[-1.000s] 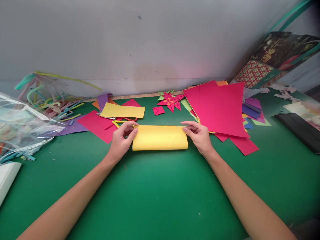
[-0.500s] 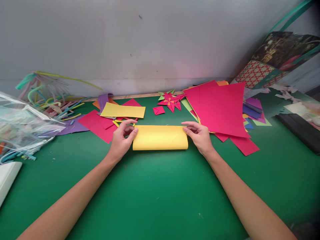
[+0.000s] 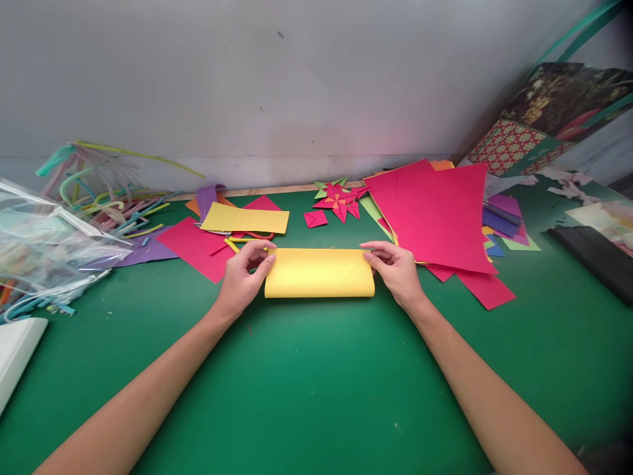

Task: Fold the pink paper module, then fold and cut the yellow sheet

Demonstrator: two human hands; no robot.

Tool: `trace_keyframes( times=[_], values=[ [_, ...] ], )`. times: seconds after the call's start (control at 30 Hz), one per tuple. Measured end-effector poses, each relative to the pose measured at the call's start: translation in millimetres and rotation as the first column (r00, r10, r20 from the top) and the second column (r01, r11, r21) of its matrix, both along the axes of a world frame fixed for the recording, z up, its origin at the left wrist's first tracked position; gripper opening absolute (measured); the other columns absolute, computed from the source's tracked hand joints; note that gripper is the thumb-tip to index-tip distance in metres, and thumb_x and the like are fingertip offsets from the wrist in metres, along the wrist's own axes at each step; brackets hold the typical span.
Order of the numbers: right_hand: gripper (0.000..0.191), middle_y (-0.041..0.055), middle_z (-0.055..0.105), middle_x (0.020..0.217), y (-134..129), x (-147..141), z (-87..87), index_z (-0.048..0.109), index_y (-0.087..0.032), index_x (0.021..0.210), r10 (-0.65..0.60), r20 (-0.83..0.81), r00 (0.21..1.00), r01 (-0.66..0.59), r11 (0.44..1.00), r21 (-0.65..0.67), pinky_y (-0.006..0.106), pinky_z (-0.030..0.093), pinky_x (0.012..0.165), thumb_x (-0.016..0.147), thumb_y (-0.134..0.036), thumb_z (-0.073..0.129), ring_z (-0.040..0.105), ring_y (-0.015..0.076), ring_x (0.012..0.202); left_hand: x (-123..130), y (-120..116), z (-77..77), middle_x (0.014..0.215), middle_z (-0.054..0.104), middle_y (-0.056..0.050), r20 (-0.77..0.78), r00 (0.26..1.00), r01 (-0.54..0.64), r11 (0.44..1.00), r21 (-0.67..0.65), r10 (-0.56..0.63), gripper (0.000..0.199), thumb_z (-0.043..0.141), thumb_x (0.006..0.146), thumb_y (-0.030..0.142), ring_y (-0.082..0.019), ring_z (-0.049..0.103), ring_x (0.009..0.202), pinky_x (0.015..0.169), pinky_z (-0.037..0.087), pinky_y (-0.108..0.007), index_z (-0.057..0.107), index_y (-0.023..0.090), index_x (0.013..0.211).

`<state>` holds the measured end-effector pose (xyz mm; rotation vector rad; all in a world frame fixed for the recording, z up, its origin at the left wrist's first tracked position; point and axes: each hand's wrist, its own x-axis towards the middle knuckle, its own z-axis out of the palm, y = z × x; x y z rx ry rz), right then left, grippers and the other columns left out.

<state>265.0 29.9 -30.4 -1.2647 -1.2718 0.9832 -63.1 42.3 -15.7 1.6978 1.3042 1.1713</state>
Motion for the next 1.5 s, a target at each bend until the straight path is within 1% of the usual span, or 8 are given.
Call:
trace_keyframes(
  times=[0.07,0.2,0.47,0.7,0.87,1.1,1.33,1.5],
  values=[
    [0.029,0.0033,0.075,0.077,0.1,-0.4,0.4,0.081,-0.024,0.103,-0.007,-0.002,1.000,0.007,1.000,-0.017,0.031,0.054,0.055,0.084,-0.046,0.081,0.067,0.0199,0.068,0.1,0.0,-0.1,0.081,0.063,-0.001,-0.007,1.000,0.002,1.000,-0.002,-0.002,0.024,0.068,0.094,0.038,-0.017,0.060,0.075,0.065,0.047,-0.027,0.067,0.022,0.112],
    [0.029,0.0040,0.076,0.078,0.9,-0.1,0.4,0.081,-0.023,0.101,-0.009,-0.006,1.000,0.008,1.000,-0.024,0.030,0.054,0.056,0.082,-0.045,0.082,0.068,0.0205,0.071,0.3,-0.3,0.6,0.079,0.062,0.000,0.007,1.000,0.015,1.000,-0.016,-0.015,0.024,0.069,0.093,0.037,-0.017,0.060,0.075,0.064,0.045,-0.026,0.067,0.022,0.111],
    [0.030,0.0019,0.072,0.072,1.0,0.3,1.0,0.080,-0.023,0.102,0.010,-0.005,1.000,-0.011,0.999,-0.042,0.029,0.051,0.050,0.083,-0.045,0.082,0.061,0.0166,0.058,-0.6,0.7,-1.1,0.078,0.055,0.001,0.057,0.996,0.070,0.997,-0.041,-0.068,0.018,0.067,0.095,0.034,-0.015,0.053,0.071,0.063,0.040,-0.026,0.064,0.022,0.107],
    [0.029,0.0037,0.076,0.081,0.4,0.5,-2.3,0.079,-0.024,0.104,-0.028,0.028,0.999,0.028,0.999,0.029,0.033,0.058,0.064,0.085,-0.045,0.081,0.071,0.0216,0.074,-0.8,3.3,-2.8,0.081,0.060,0.000,0.025,0.999,0.035,0.999,-0.017,-0.035,0.025,0.068,0.094,0.038,-0.017,0.057,0.075,0.065,0.044,-0.026,0.065,0.022,0.113],
    [0.024,0.0028,0.075,0.080,-1.7,-0.9,-1.2,0.079,-0.025,0.105,-0.087,0.096,0.992,0.077,0.992,0.098,0.034,0.056,0.069,0.088,-0.041,0.079,0.069,0.0213,0.075,-0.6,2.9,-2.4,0.082,0.062,-0.001,0.009,1.000,0.030,0.999,-0.018,-0.030,0.025,0.068,0.094,0.038,-0.017,0.060,0.077,0.067,0.047,-0.026,0.065,0.022,0.113],
    [0.026,0.0039,0.079,0.085,-2.0,0.6,-2.2,0.081,-0.025,0.106,-0.059,0.069,0.996,0.056,0.997,0.052,0.035,0.058,0.072,0.087,-0.041,0.080,0.073,0.0224,0.078,-0.6,2.6,-2.7,0.083,0.063,-0.001,0.010,1.000,0.007,1.000,-0.013,-0.007,0.026,0.068,0.095,0.039,-0.017,0.061,0.077,0.068,0.047,-0.027,0.064,0.022,0.114],
    [0.022,0.0062,0.080,0.088,-3.2,0.2,1.3,0.080,-0.022,0.095,-0.063,0.026,0.998,0.063,0.998,0.018,0.033,0.059,0.073,0.084,-0.040,0.082,0.075,0.0238,0.083,-0.6,1.3,-1.9,0.083,0.065,-0.002,0.010,1.000,0.002,1.000,-0.025,-0.002,0.029,0.068,0.094,0.040,-0.018,0.063,0.079,0.069,0.049,-0.027,0.065,0.021,0.115],
    [0.018,0.0055,0.079,0.086,-4.1,0.6,4.8,0.077,-0.021,0.094,-0.048,0.164,0.985,0.046,0.999,0.016,0.034,0.057,0.073,0.087,-0.038,0.077,0.075,0.0241,0.082,-0.6,1.7,-0.6,0.081,0.064,0.000,-0.060,0.998,0.027,0.997,-0.074,-0.032,0.026,0.066,0.095,0.039,-0.016,0.061,0.077,0.068,0.045,-0.025,0.066,0.021,0.114]
  ],
)
